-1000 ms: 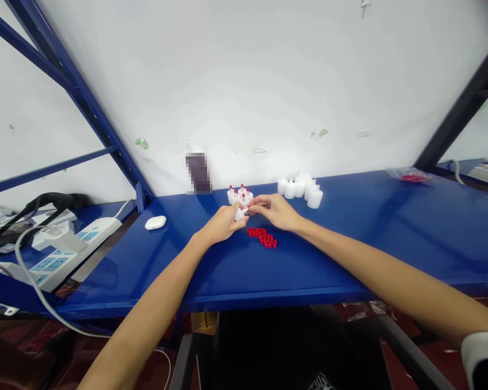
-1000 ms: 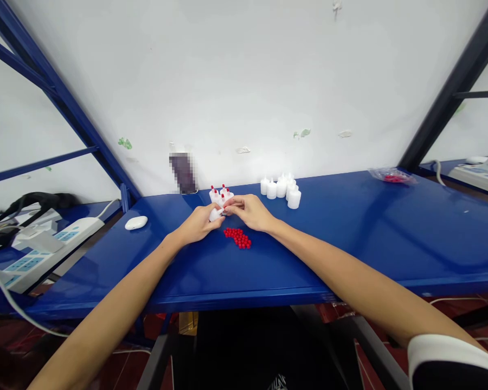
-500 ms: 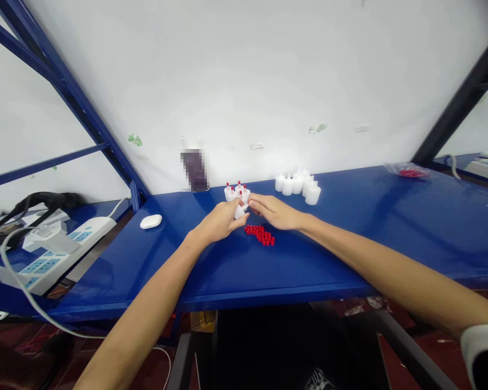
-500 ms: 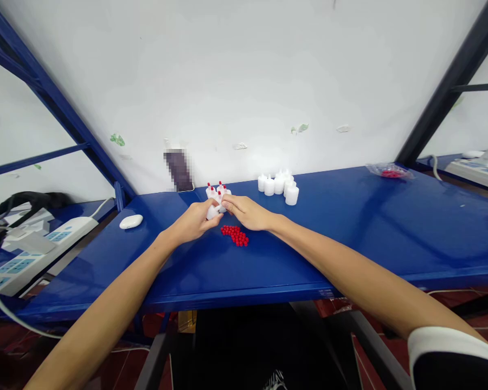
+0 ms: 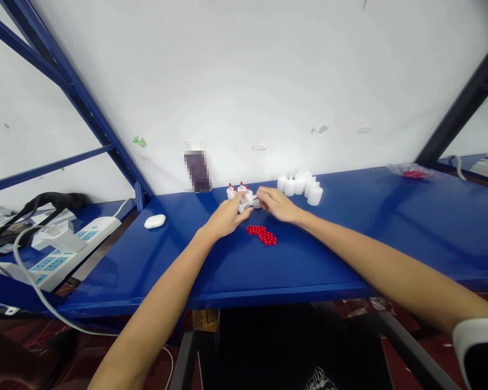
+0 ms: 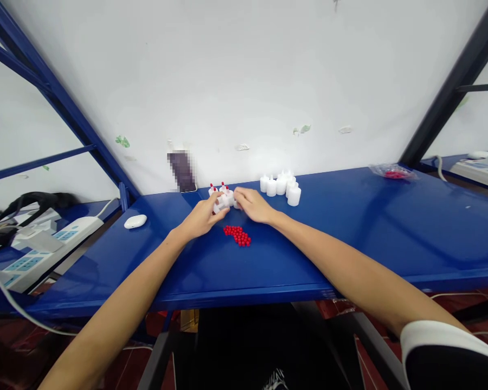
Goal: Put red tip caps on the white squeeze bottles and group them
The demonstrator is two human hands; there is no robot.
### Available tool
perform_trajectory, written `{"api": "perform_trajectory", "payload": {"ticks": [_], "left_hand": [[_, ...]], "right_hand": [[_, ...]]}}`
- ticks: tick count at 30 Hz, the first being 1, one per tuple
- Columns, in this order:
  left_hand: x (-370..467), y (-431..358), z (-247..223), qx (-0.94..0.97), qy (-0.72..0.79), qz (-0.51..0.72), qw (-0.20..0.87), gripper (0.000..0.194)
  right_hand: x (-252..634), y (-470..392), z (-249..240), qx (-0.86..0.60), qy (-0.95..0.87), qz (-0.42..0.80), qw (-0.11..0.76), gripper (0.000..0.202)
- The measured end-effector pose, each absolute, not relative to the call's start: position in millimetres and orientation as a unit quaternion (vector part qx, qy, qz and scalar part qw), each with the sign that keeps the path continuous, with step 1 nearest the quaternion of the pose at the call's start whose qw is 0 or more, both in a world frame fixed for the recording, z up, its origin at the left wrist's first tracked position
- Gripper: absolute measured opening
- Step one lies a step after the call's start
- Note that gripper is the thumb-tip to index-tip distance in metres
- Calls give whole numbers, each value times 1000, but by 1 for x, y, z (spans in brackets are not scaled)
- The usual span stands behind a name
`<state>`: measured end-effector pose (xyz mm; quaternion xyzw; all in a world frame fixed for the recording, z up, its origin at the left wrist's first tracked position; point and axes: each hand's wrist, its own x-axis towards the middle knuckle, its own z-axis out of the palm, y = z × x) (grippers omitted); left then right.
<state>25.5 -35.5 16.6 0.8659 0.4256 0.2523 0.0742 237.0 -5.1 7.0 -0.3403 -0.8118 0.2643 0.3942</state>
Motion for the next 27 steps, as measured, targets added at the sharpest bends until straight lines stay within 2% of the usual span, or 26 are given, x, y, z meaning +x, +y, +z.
{"api": "perform_trajectory", "payload": {"ticks": [2,5,9,27], "left_hand": [[20,-33,18,852,450,263,58,37],[13,-32,19,840,472,263,47,32],[12,-33,16,846,473,241,44,28],[13,-32,13,846,480,229,38,26]], "right_hand": [[242,7,7,-405,-783,187,433,33],[248,20,5,-460,-781,117,407,32],[247,26,1,-452,-809,120,357,32],[234,18,-7,-405,-802,164,408,32]]}}
